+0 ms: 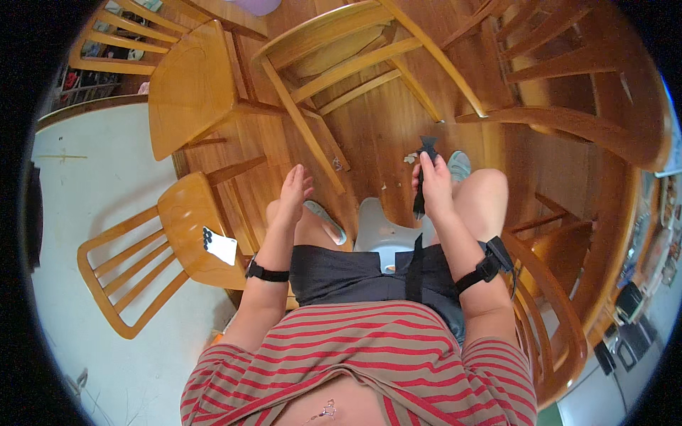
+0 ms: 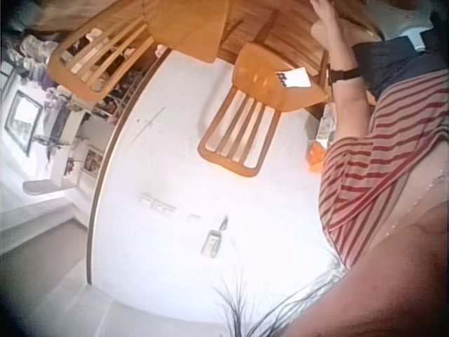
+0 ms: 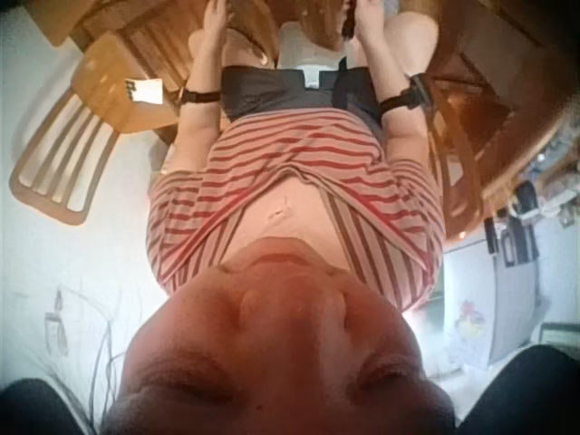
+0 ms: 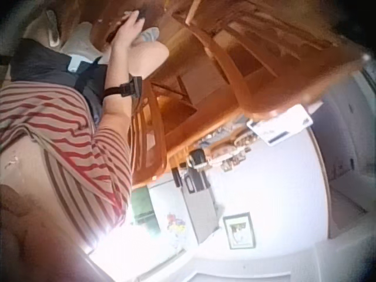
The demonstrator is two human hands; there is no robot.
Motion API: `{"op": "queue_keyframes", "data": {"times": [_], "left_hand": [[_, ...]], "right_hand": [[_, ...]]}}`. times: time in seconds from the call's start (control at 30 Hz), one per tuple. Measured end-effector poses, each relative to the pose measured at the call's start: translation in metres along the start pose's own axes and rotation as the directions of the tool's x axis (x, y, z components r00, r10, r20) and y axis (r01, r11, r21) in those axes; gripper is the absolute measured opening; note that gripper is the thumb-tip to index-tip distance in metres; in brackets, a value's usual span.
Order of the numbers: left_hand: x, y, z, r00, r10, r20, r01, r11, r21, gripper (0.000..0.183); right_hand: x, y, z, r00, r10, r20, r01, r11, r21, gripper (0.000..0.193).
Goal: The person sits cross-legged on a chair and uses a small black tool to scrape or sand the legs of an overturned wooden chair. They repeatedly apply the tool to the same leg, occasionally repositioning the chair and handling a white paper with black circular pads. The person also briefly touches a tablet on the table and adjusts a standing fan before resuming work on the chair leg.
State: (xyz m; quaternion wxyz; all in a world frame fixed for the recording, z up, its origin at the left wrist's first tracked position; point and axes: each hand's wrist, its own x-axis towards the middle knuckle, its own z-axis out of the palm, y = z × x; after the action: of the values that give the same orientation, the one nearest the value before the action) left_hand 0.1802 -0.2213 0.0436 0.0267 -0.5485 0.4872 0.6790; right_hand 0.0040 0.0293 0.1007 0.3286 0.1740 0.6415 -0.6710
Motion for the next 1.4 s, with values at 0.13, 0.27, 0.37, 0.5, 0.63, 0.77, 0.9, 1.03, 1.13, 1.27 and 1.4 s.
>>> {"op": "queue_keyframes", "data": {"times": [0.13, 0.27, 0.37, 0.5, 0.63, 0.77, 0.9, 1.03, 1.13, 1.27, 1.4], "left_hand": [[0.033, -0.019, 0.023, 0.99, 0.019, 0.141, 0.006, 0.985, -0.175, 0.06], [0.041, -0.033, 0.035, 0.947, 0.082, 0.311, -0.028, 0.984, -0.175, 0.056], [0.023, -0.039, 0.03, 0.918, 0.163, 0.36, -0.083, 0.97, -0.227, 0.051], [-0.01, -0.044, 0.021, 0.918, 0.111, 0.382, -0.028, 0.976, -0.216, 0.045], [-0.018, -0.049, 0.031, 0.925, 0.102, 0.367, -0.035, 0.982, -0.186, 0.042], [-0.006, -0.053, 0.043, 0.982, 0.036, 0.183, 0.0, 0.981, -0.193, 0.039], [0.005, -0.057, 0.047, 0.975, 0.08, 0.208, -0.025, 0.968, -0.251, 0.044], [0.009, -0.057, 0.057, 0.974, 0.116, 0.195, -0.092, 0.987, -0.128, 0.049], [0.006, -0.054, 0.063, 0.982, 0.107, 0.153, -0.115, 0.993, 0.041, 0.053], [0.002, -0.054, 0.068, 0.988, 0.142, 0.064, -0.152, 0.969, 0.193, 0.061], [0.001, -0.051, 0.066, 0.996, 0.087, 0.032, -0.092, 0.963, 0.254, 0.067]], "right_hand": [[0.033, 0.037, 0.012, 0.991, 0.016, 0.13, -0.026, 0.996, 0.082, 0.018], [0.041, 0.078, 0.019, 0.979, 0.01, 0.206, -0.022, 0.998, 0.054, 0.018], [0.024, 0.104, 0.018, 0.945, 0.076, 0.319, -0.062, 0.997, -0.052, 0.018], [-0.008, 0.127, 0.016, 0.863, 0.102, 0.495, -0.058, 0.993, -0.102, 0.016], [-0.02, 0.146, 0.03, 0.852, 0.028, 0.523, 0.011, 0.997, -0.071, 0.016], [-0.016, 0.172, 0.042, 0.877, 0.088, 0.472, -0.035, 0.992, -0.119, 0.023], [0.003, 0.197, 0.047, 0.858, 0.064, 0.51, 0.009, 0.99, -0.14, 0.024], [0.02, 0.213, 0.052, 0.855, -0.08, 0.513, 0.228, 0.945, -0.234, 0.028], [0.024, 0.218, 0.054, 0.864, -0.106, 0.493, 0.262, 0.93, -0.258, 0.035], [0.021, 0.217, 0.056, 0.868, -0.187, 0.461, 0.311, 0.927, -0.211, 0.034], [0.016, 0.214, 0.057, 0.873, -0.173, 0.455, 0.341, 0.884, -0.319, 0.029]]}}
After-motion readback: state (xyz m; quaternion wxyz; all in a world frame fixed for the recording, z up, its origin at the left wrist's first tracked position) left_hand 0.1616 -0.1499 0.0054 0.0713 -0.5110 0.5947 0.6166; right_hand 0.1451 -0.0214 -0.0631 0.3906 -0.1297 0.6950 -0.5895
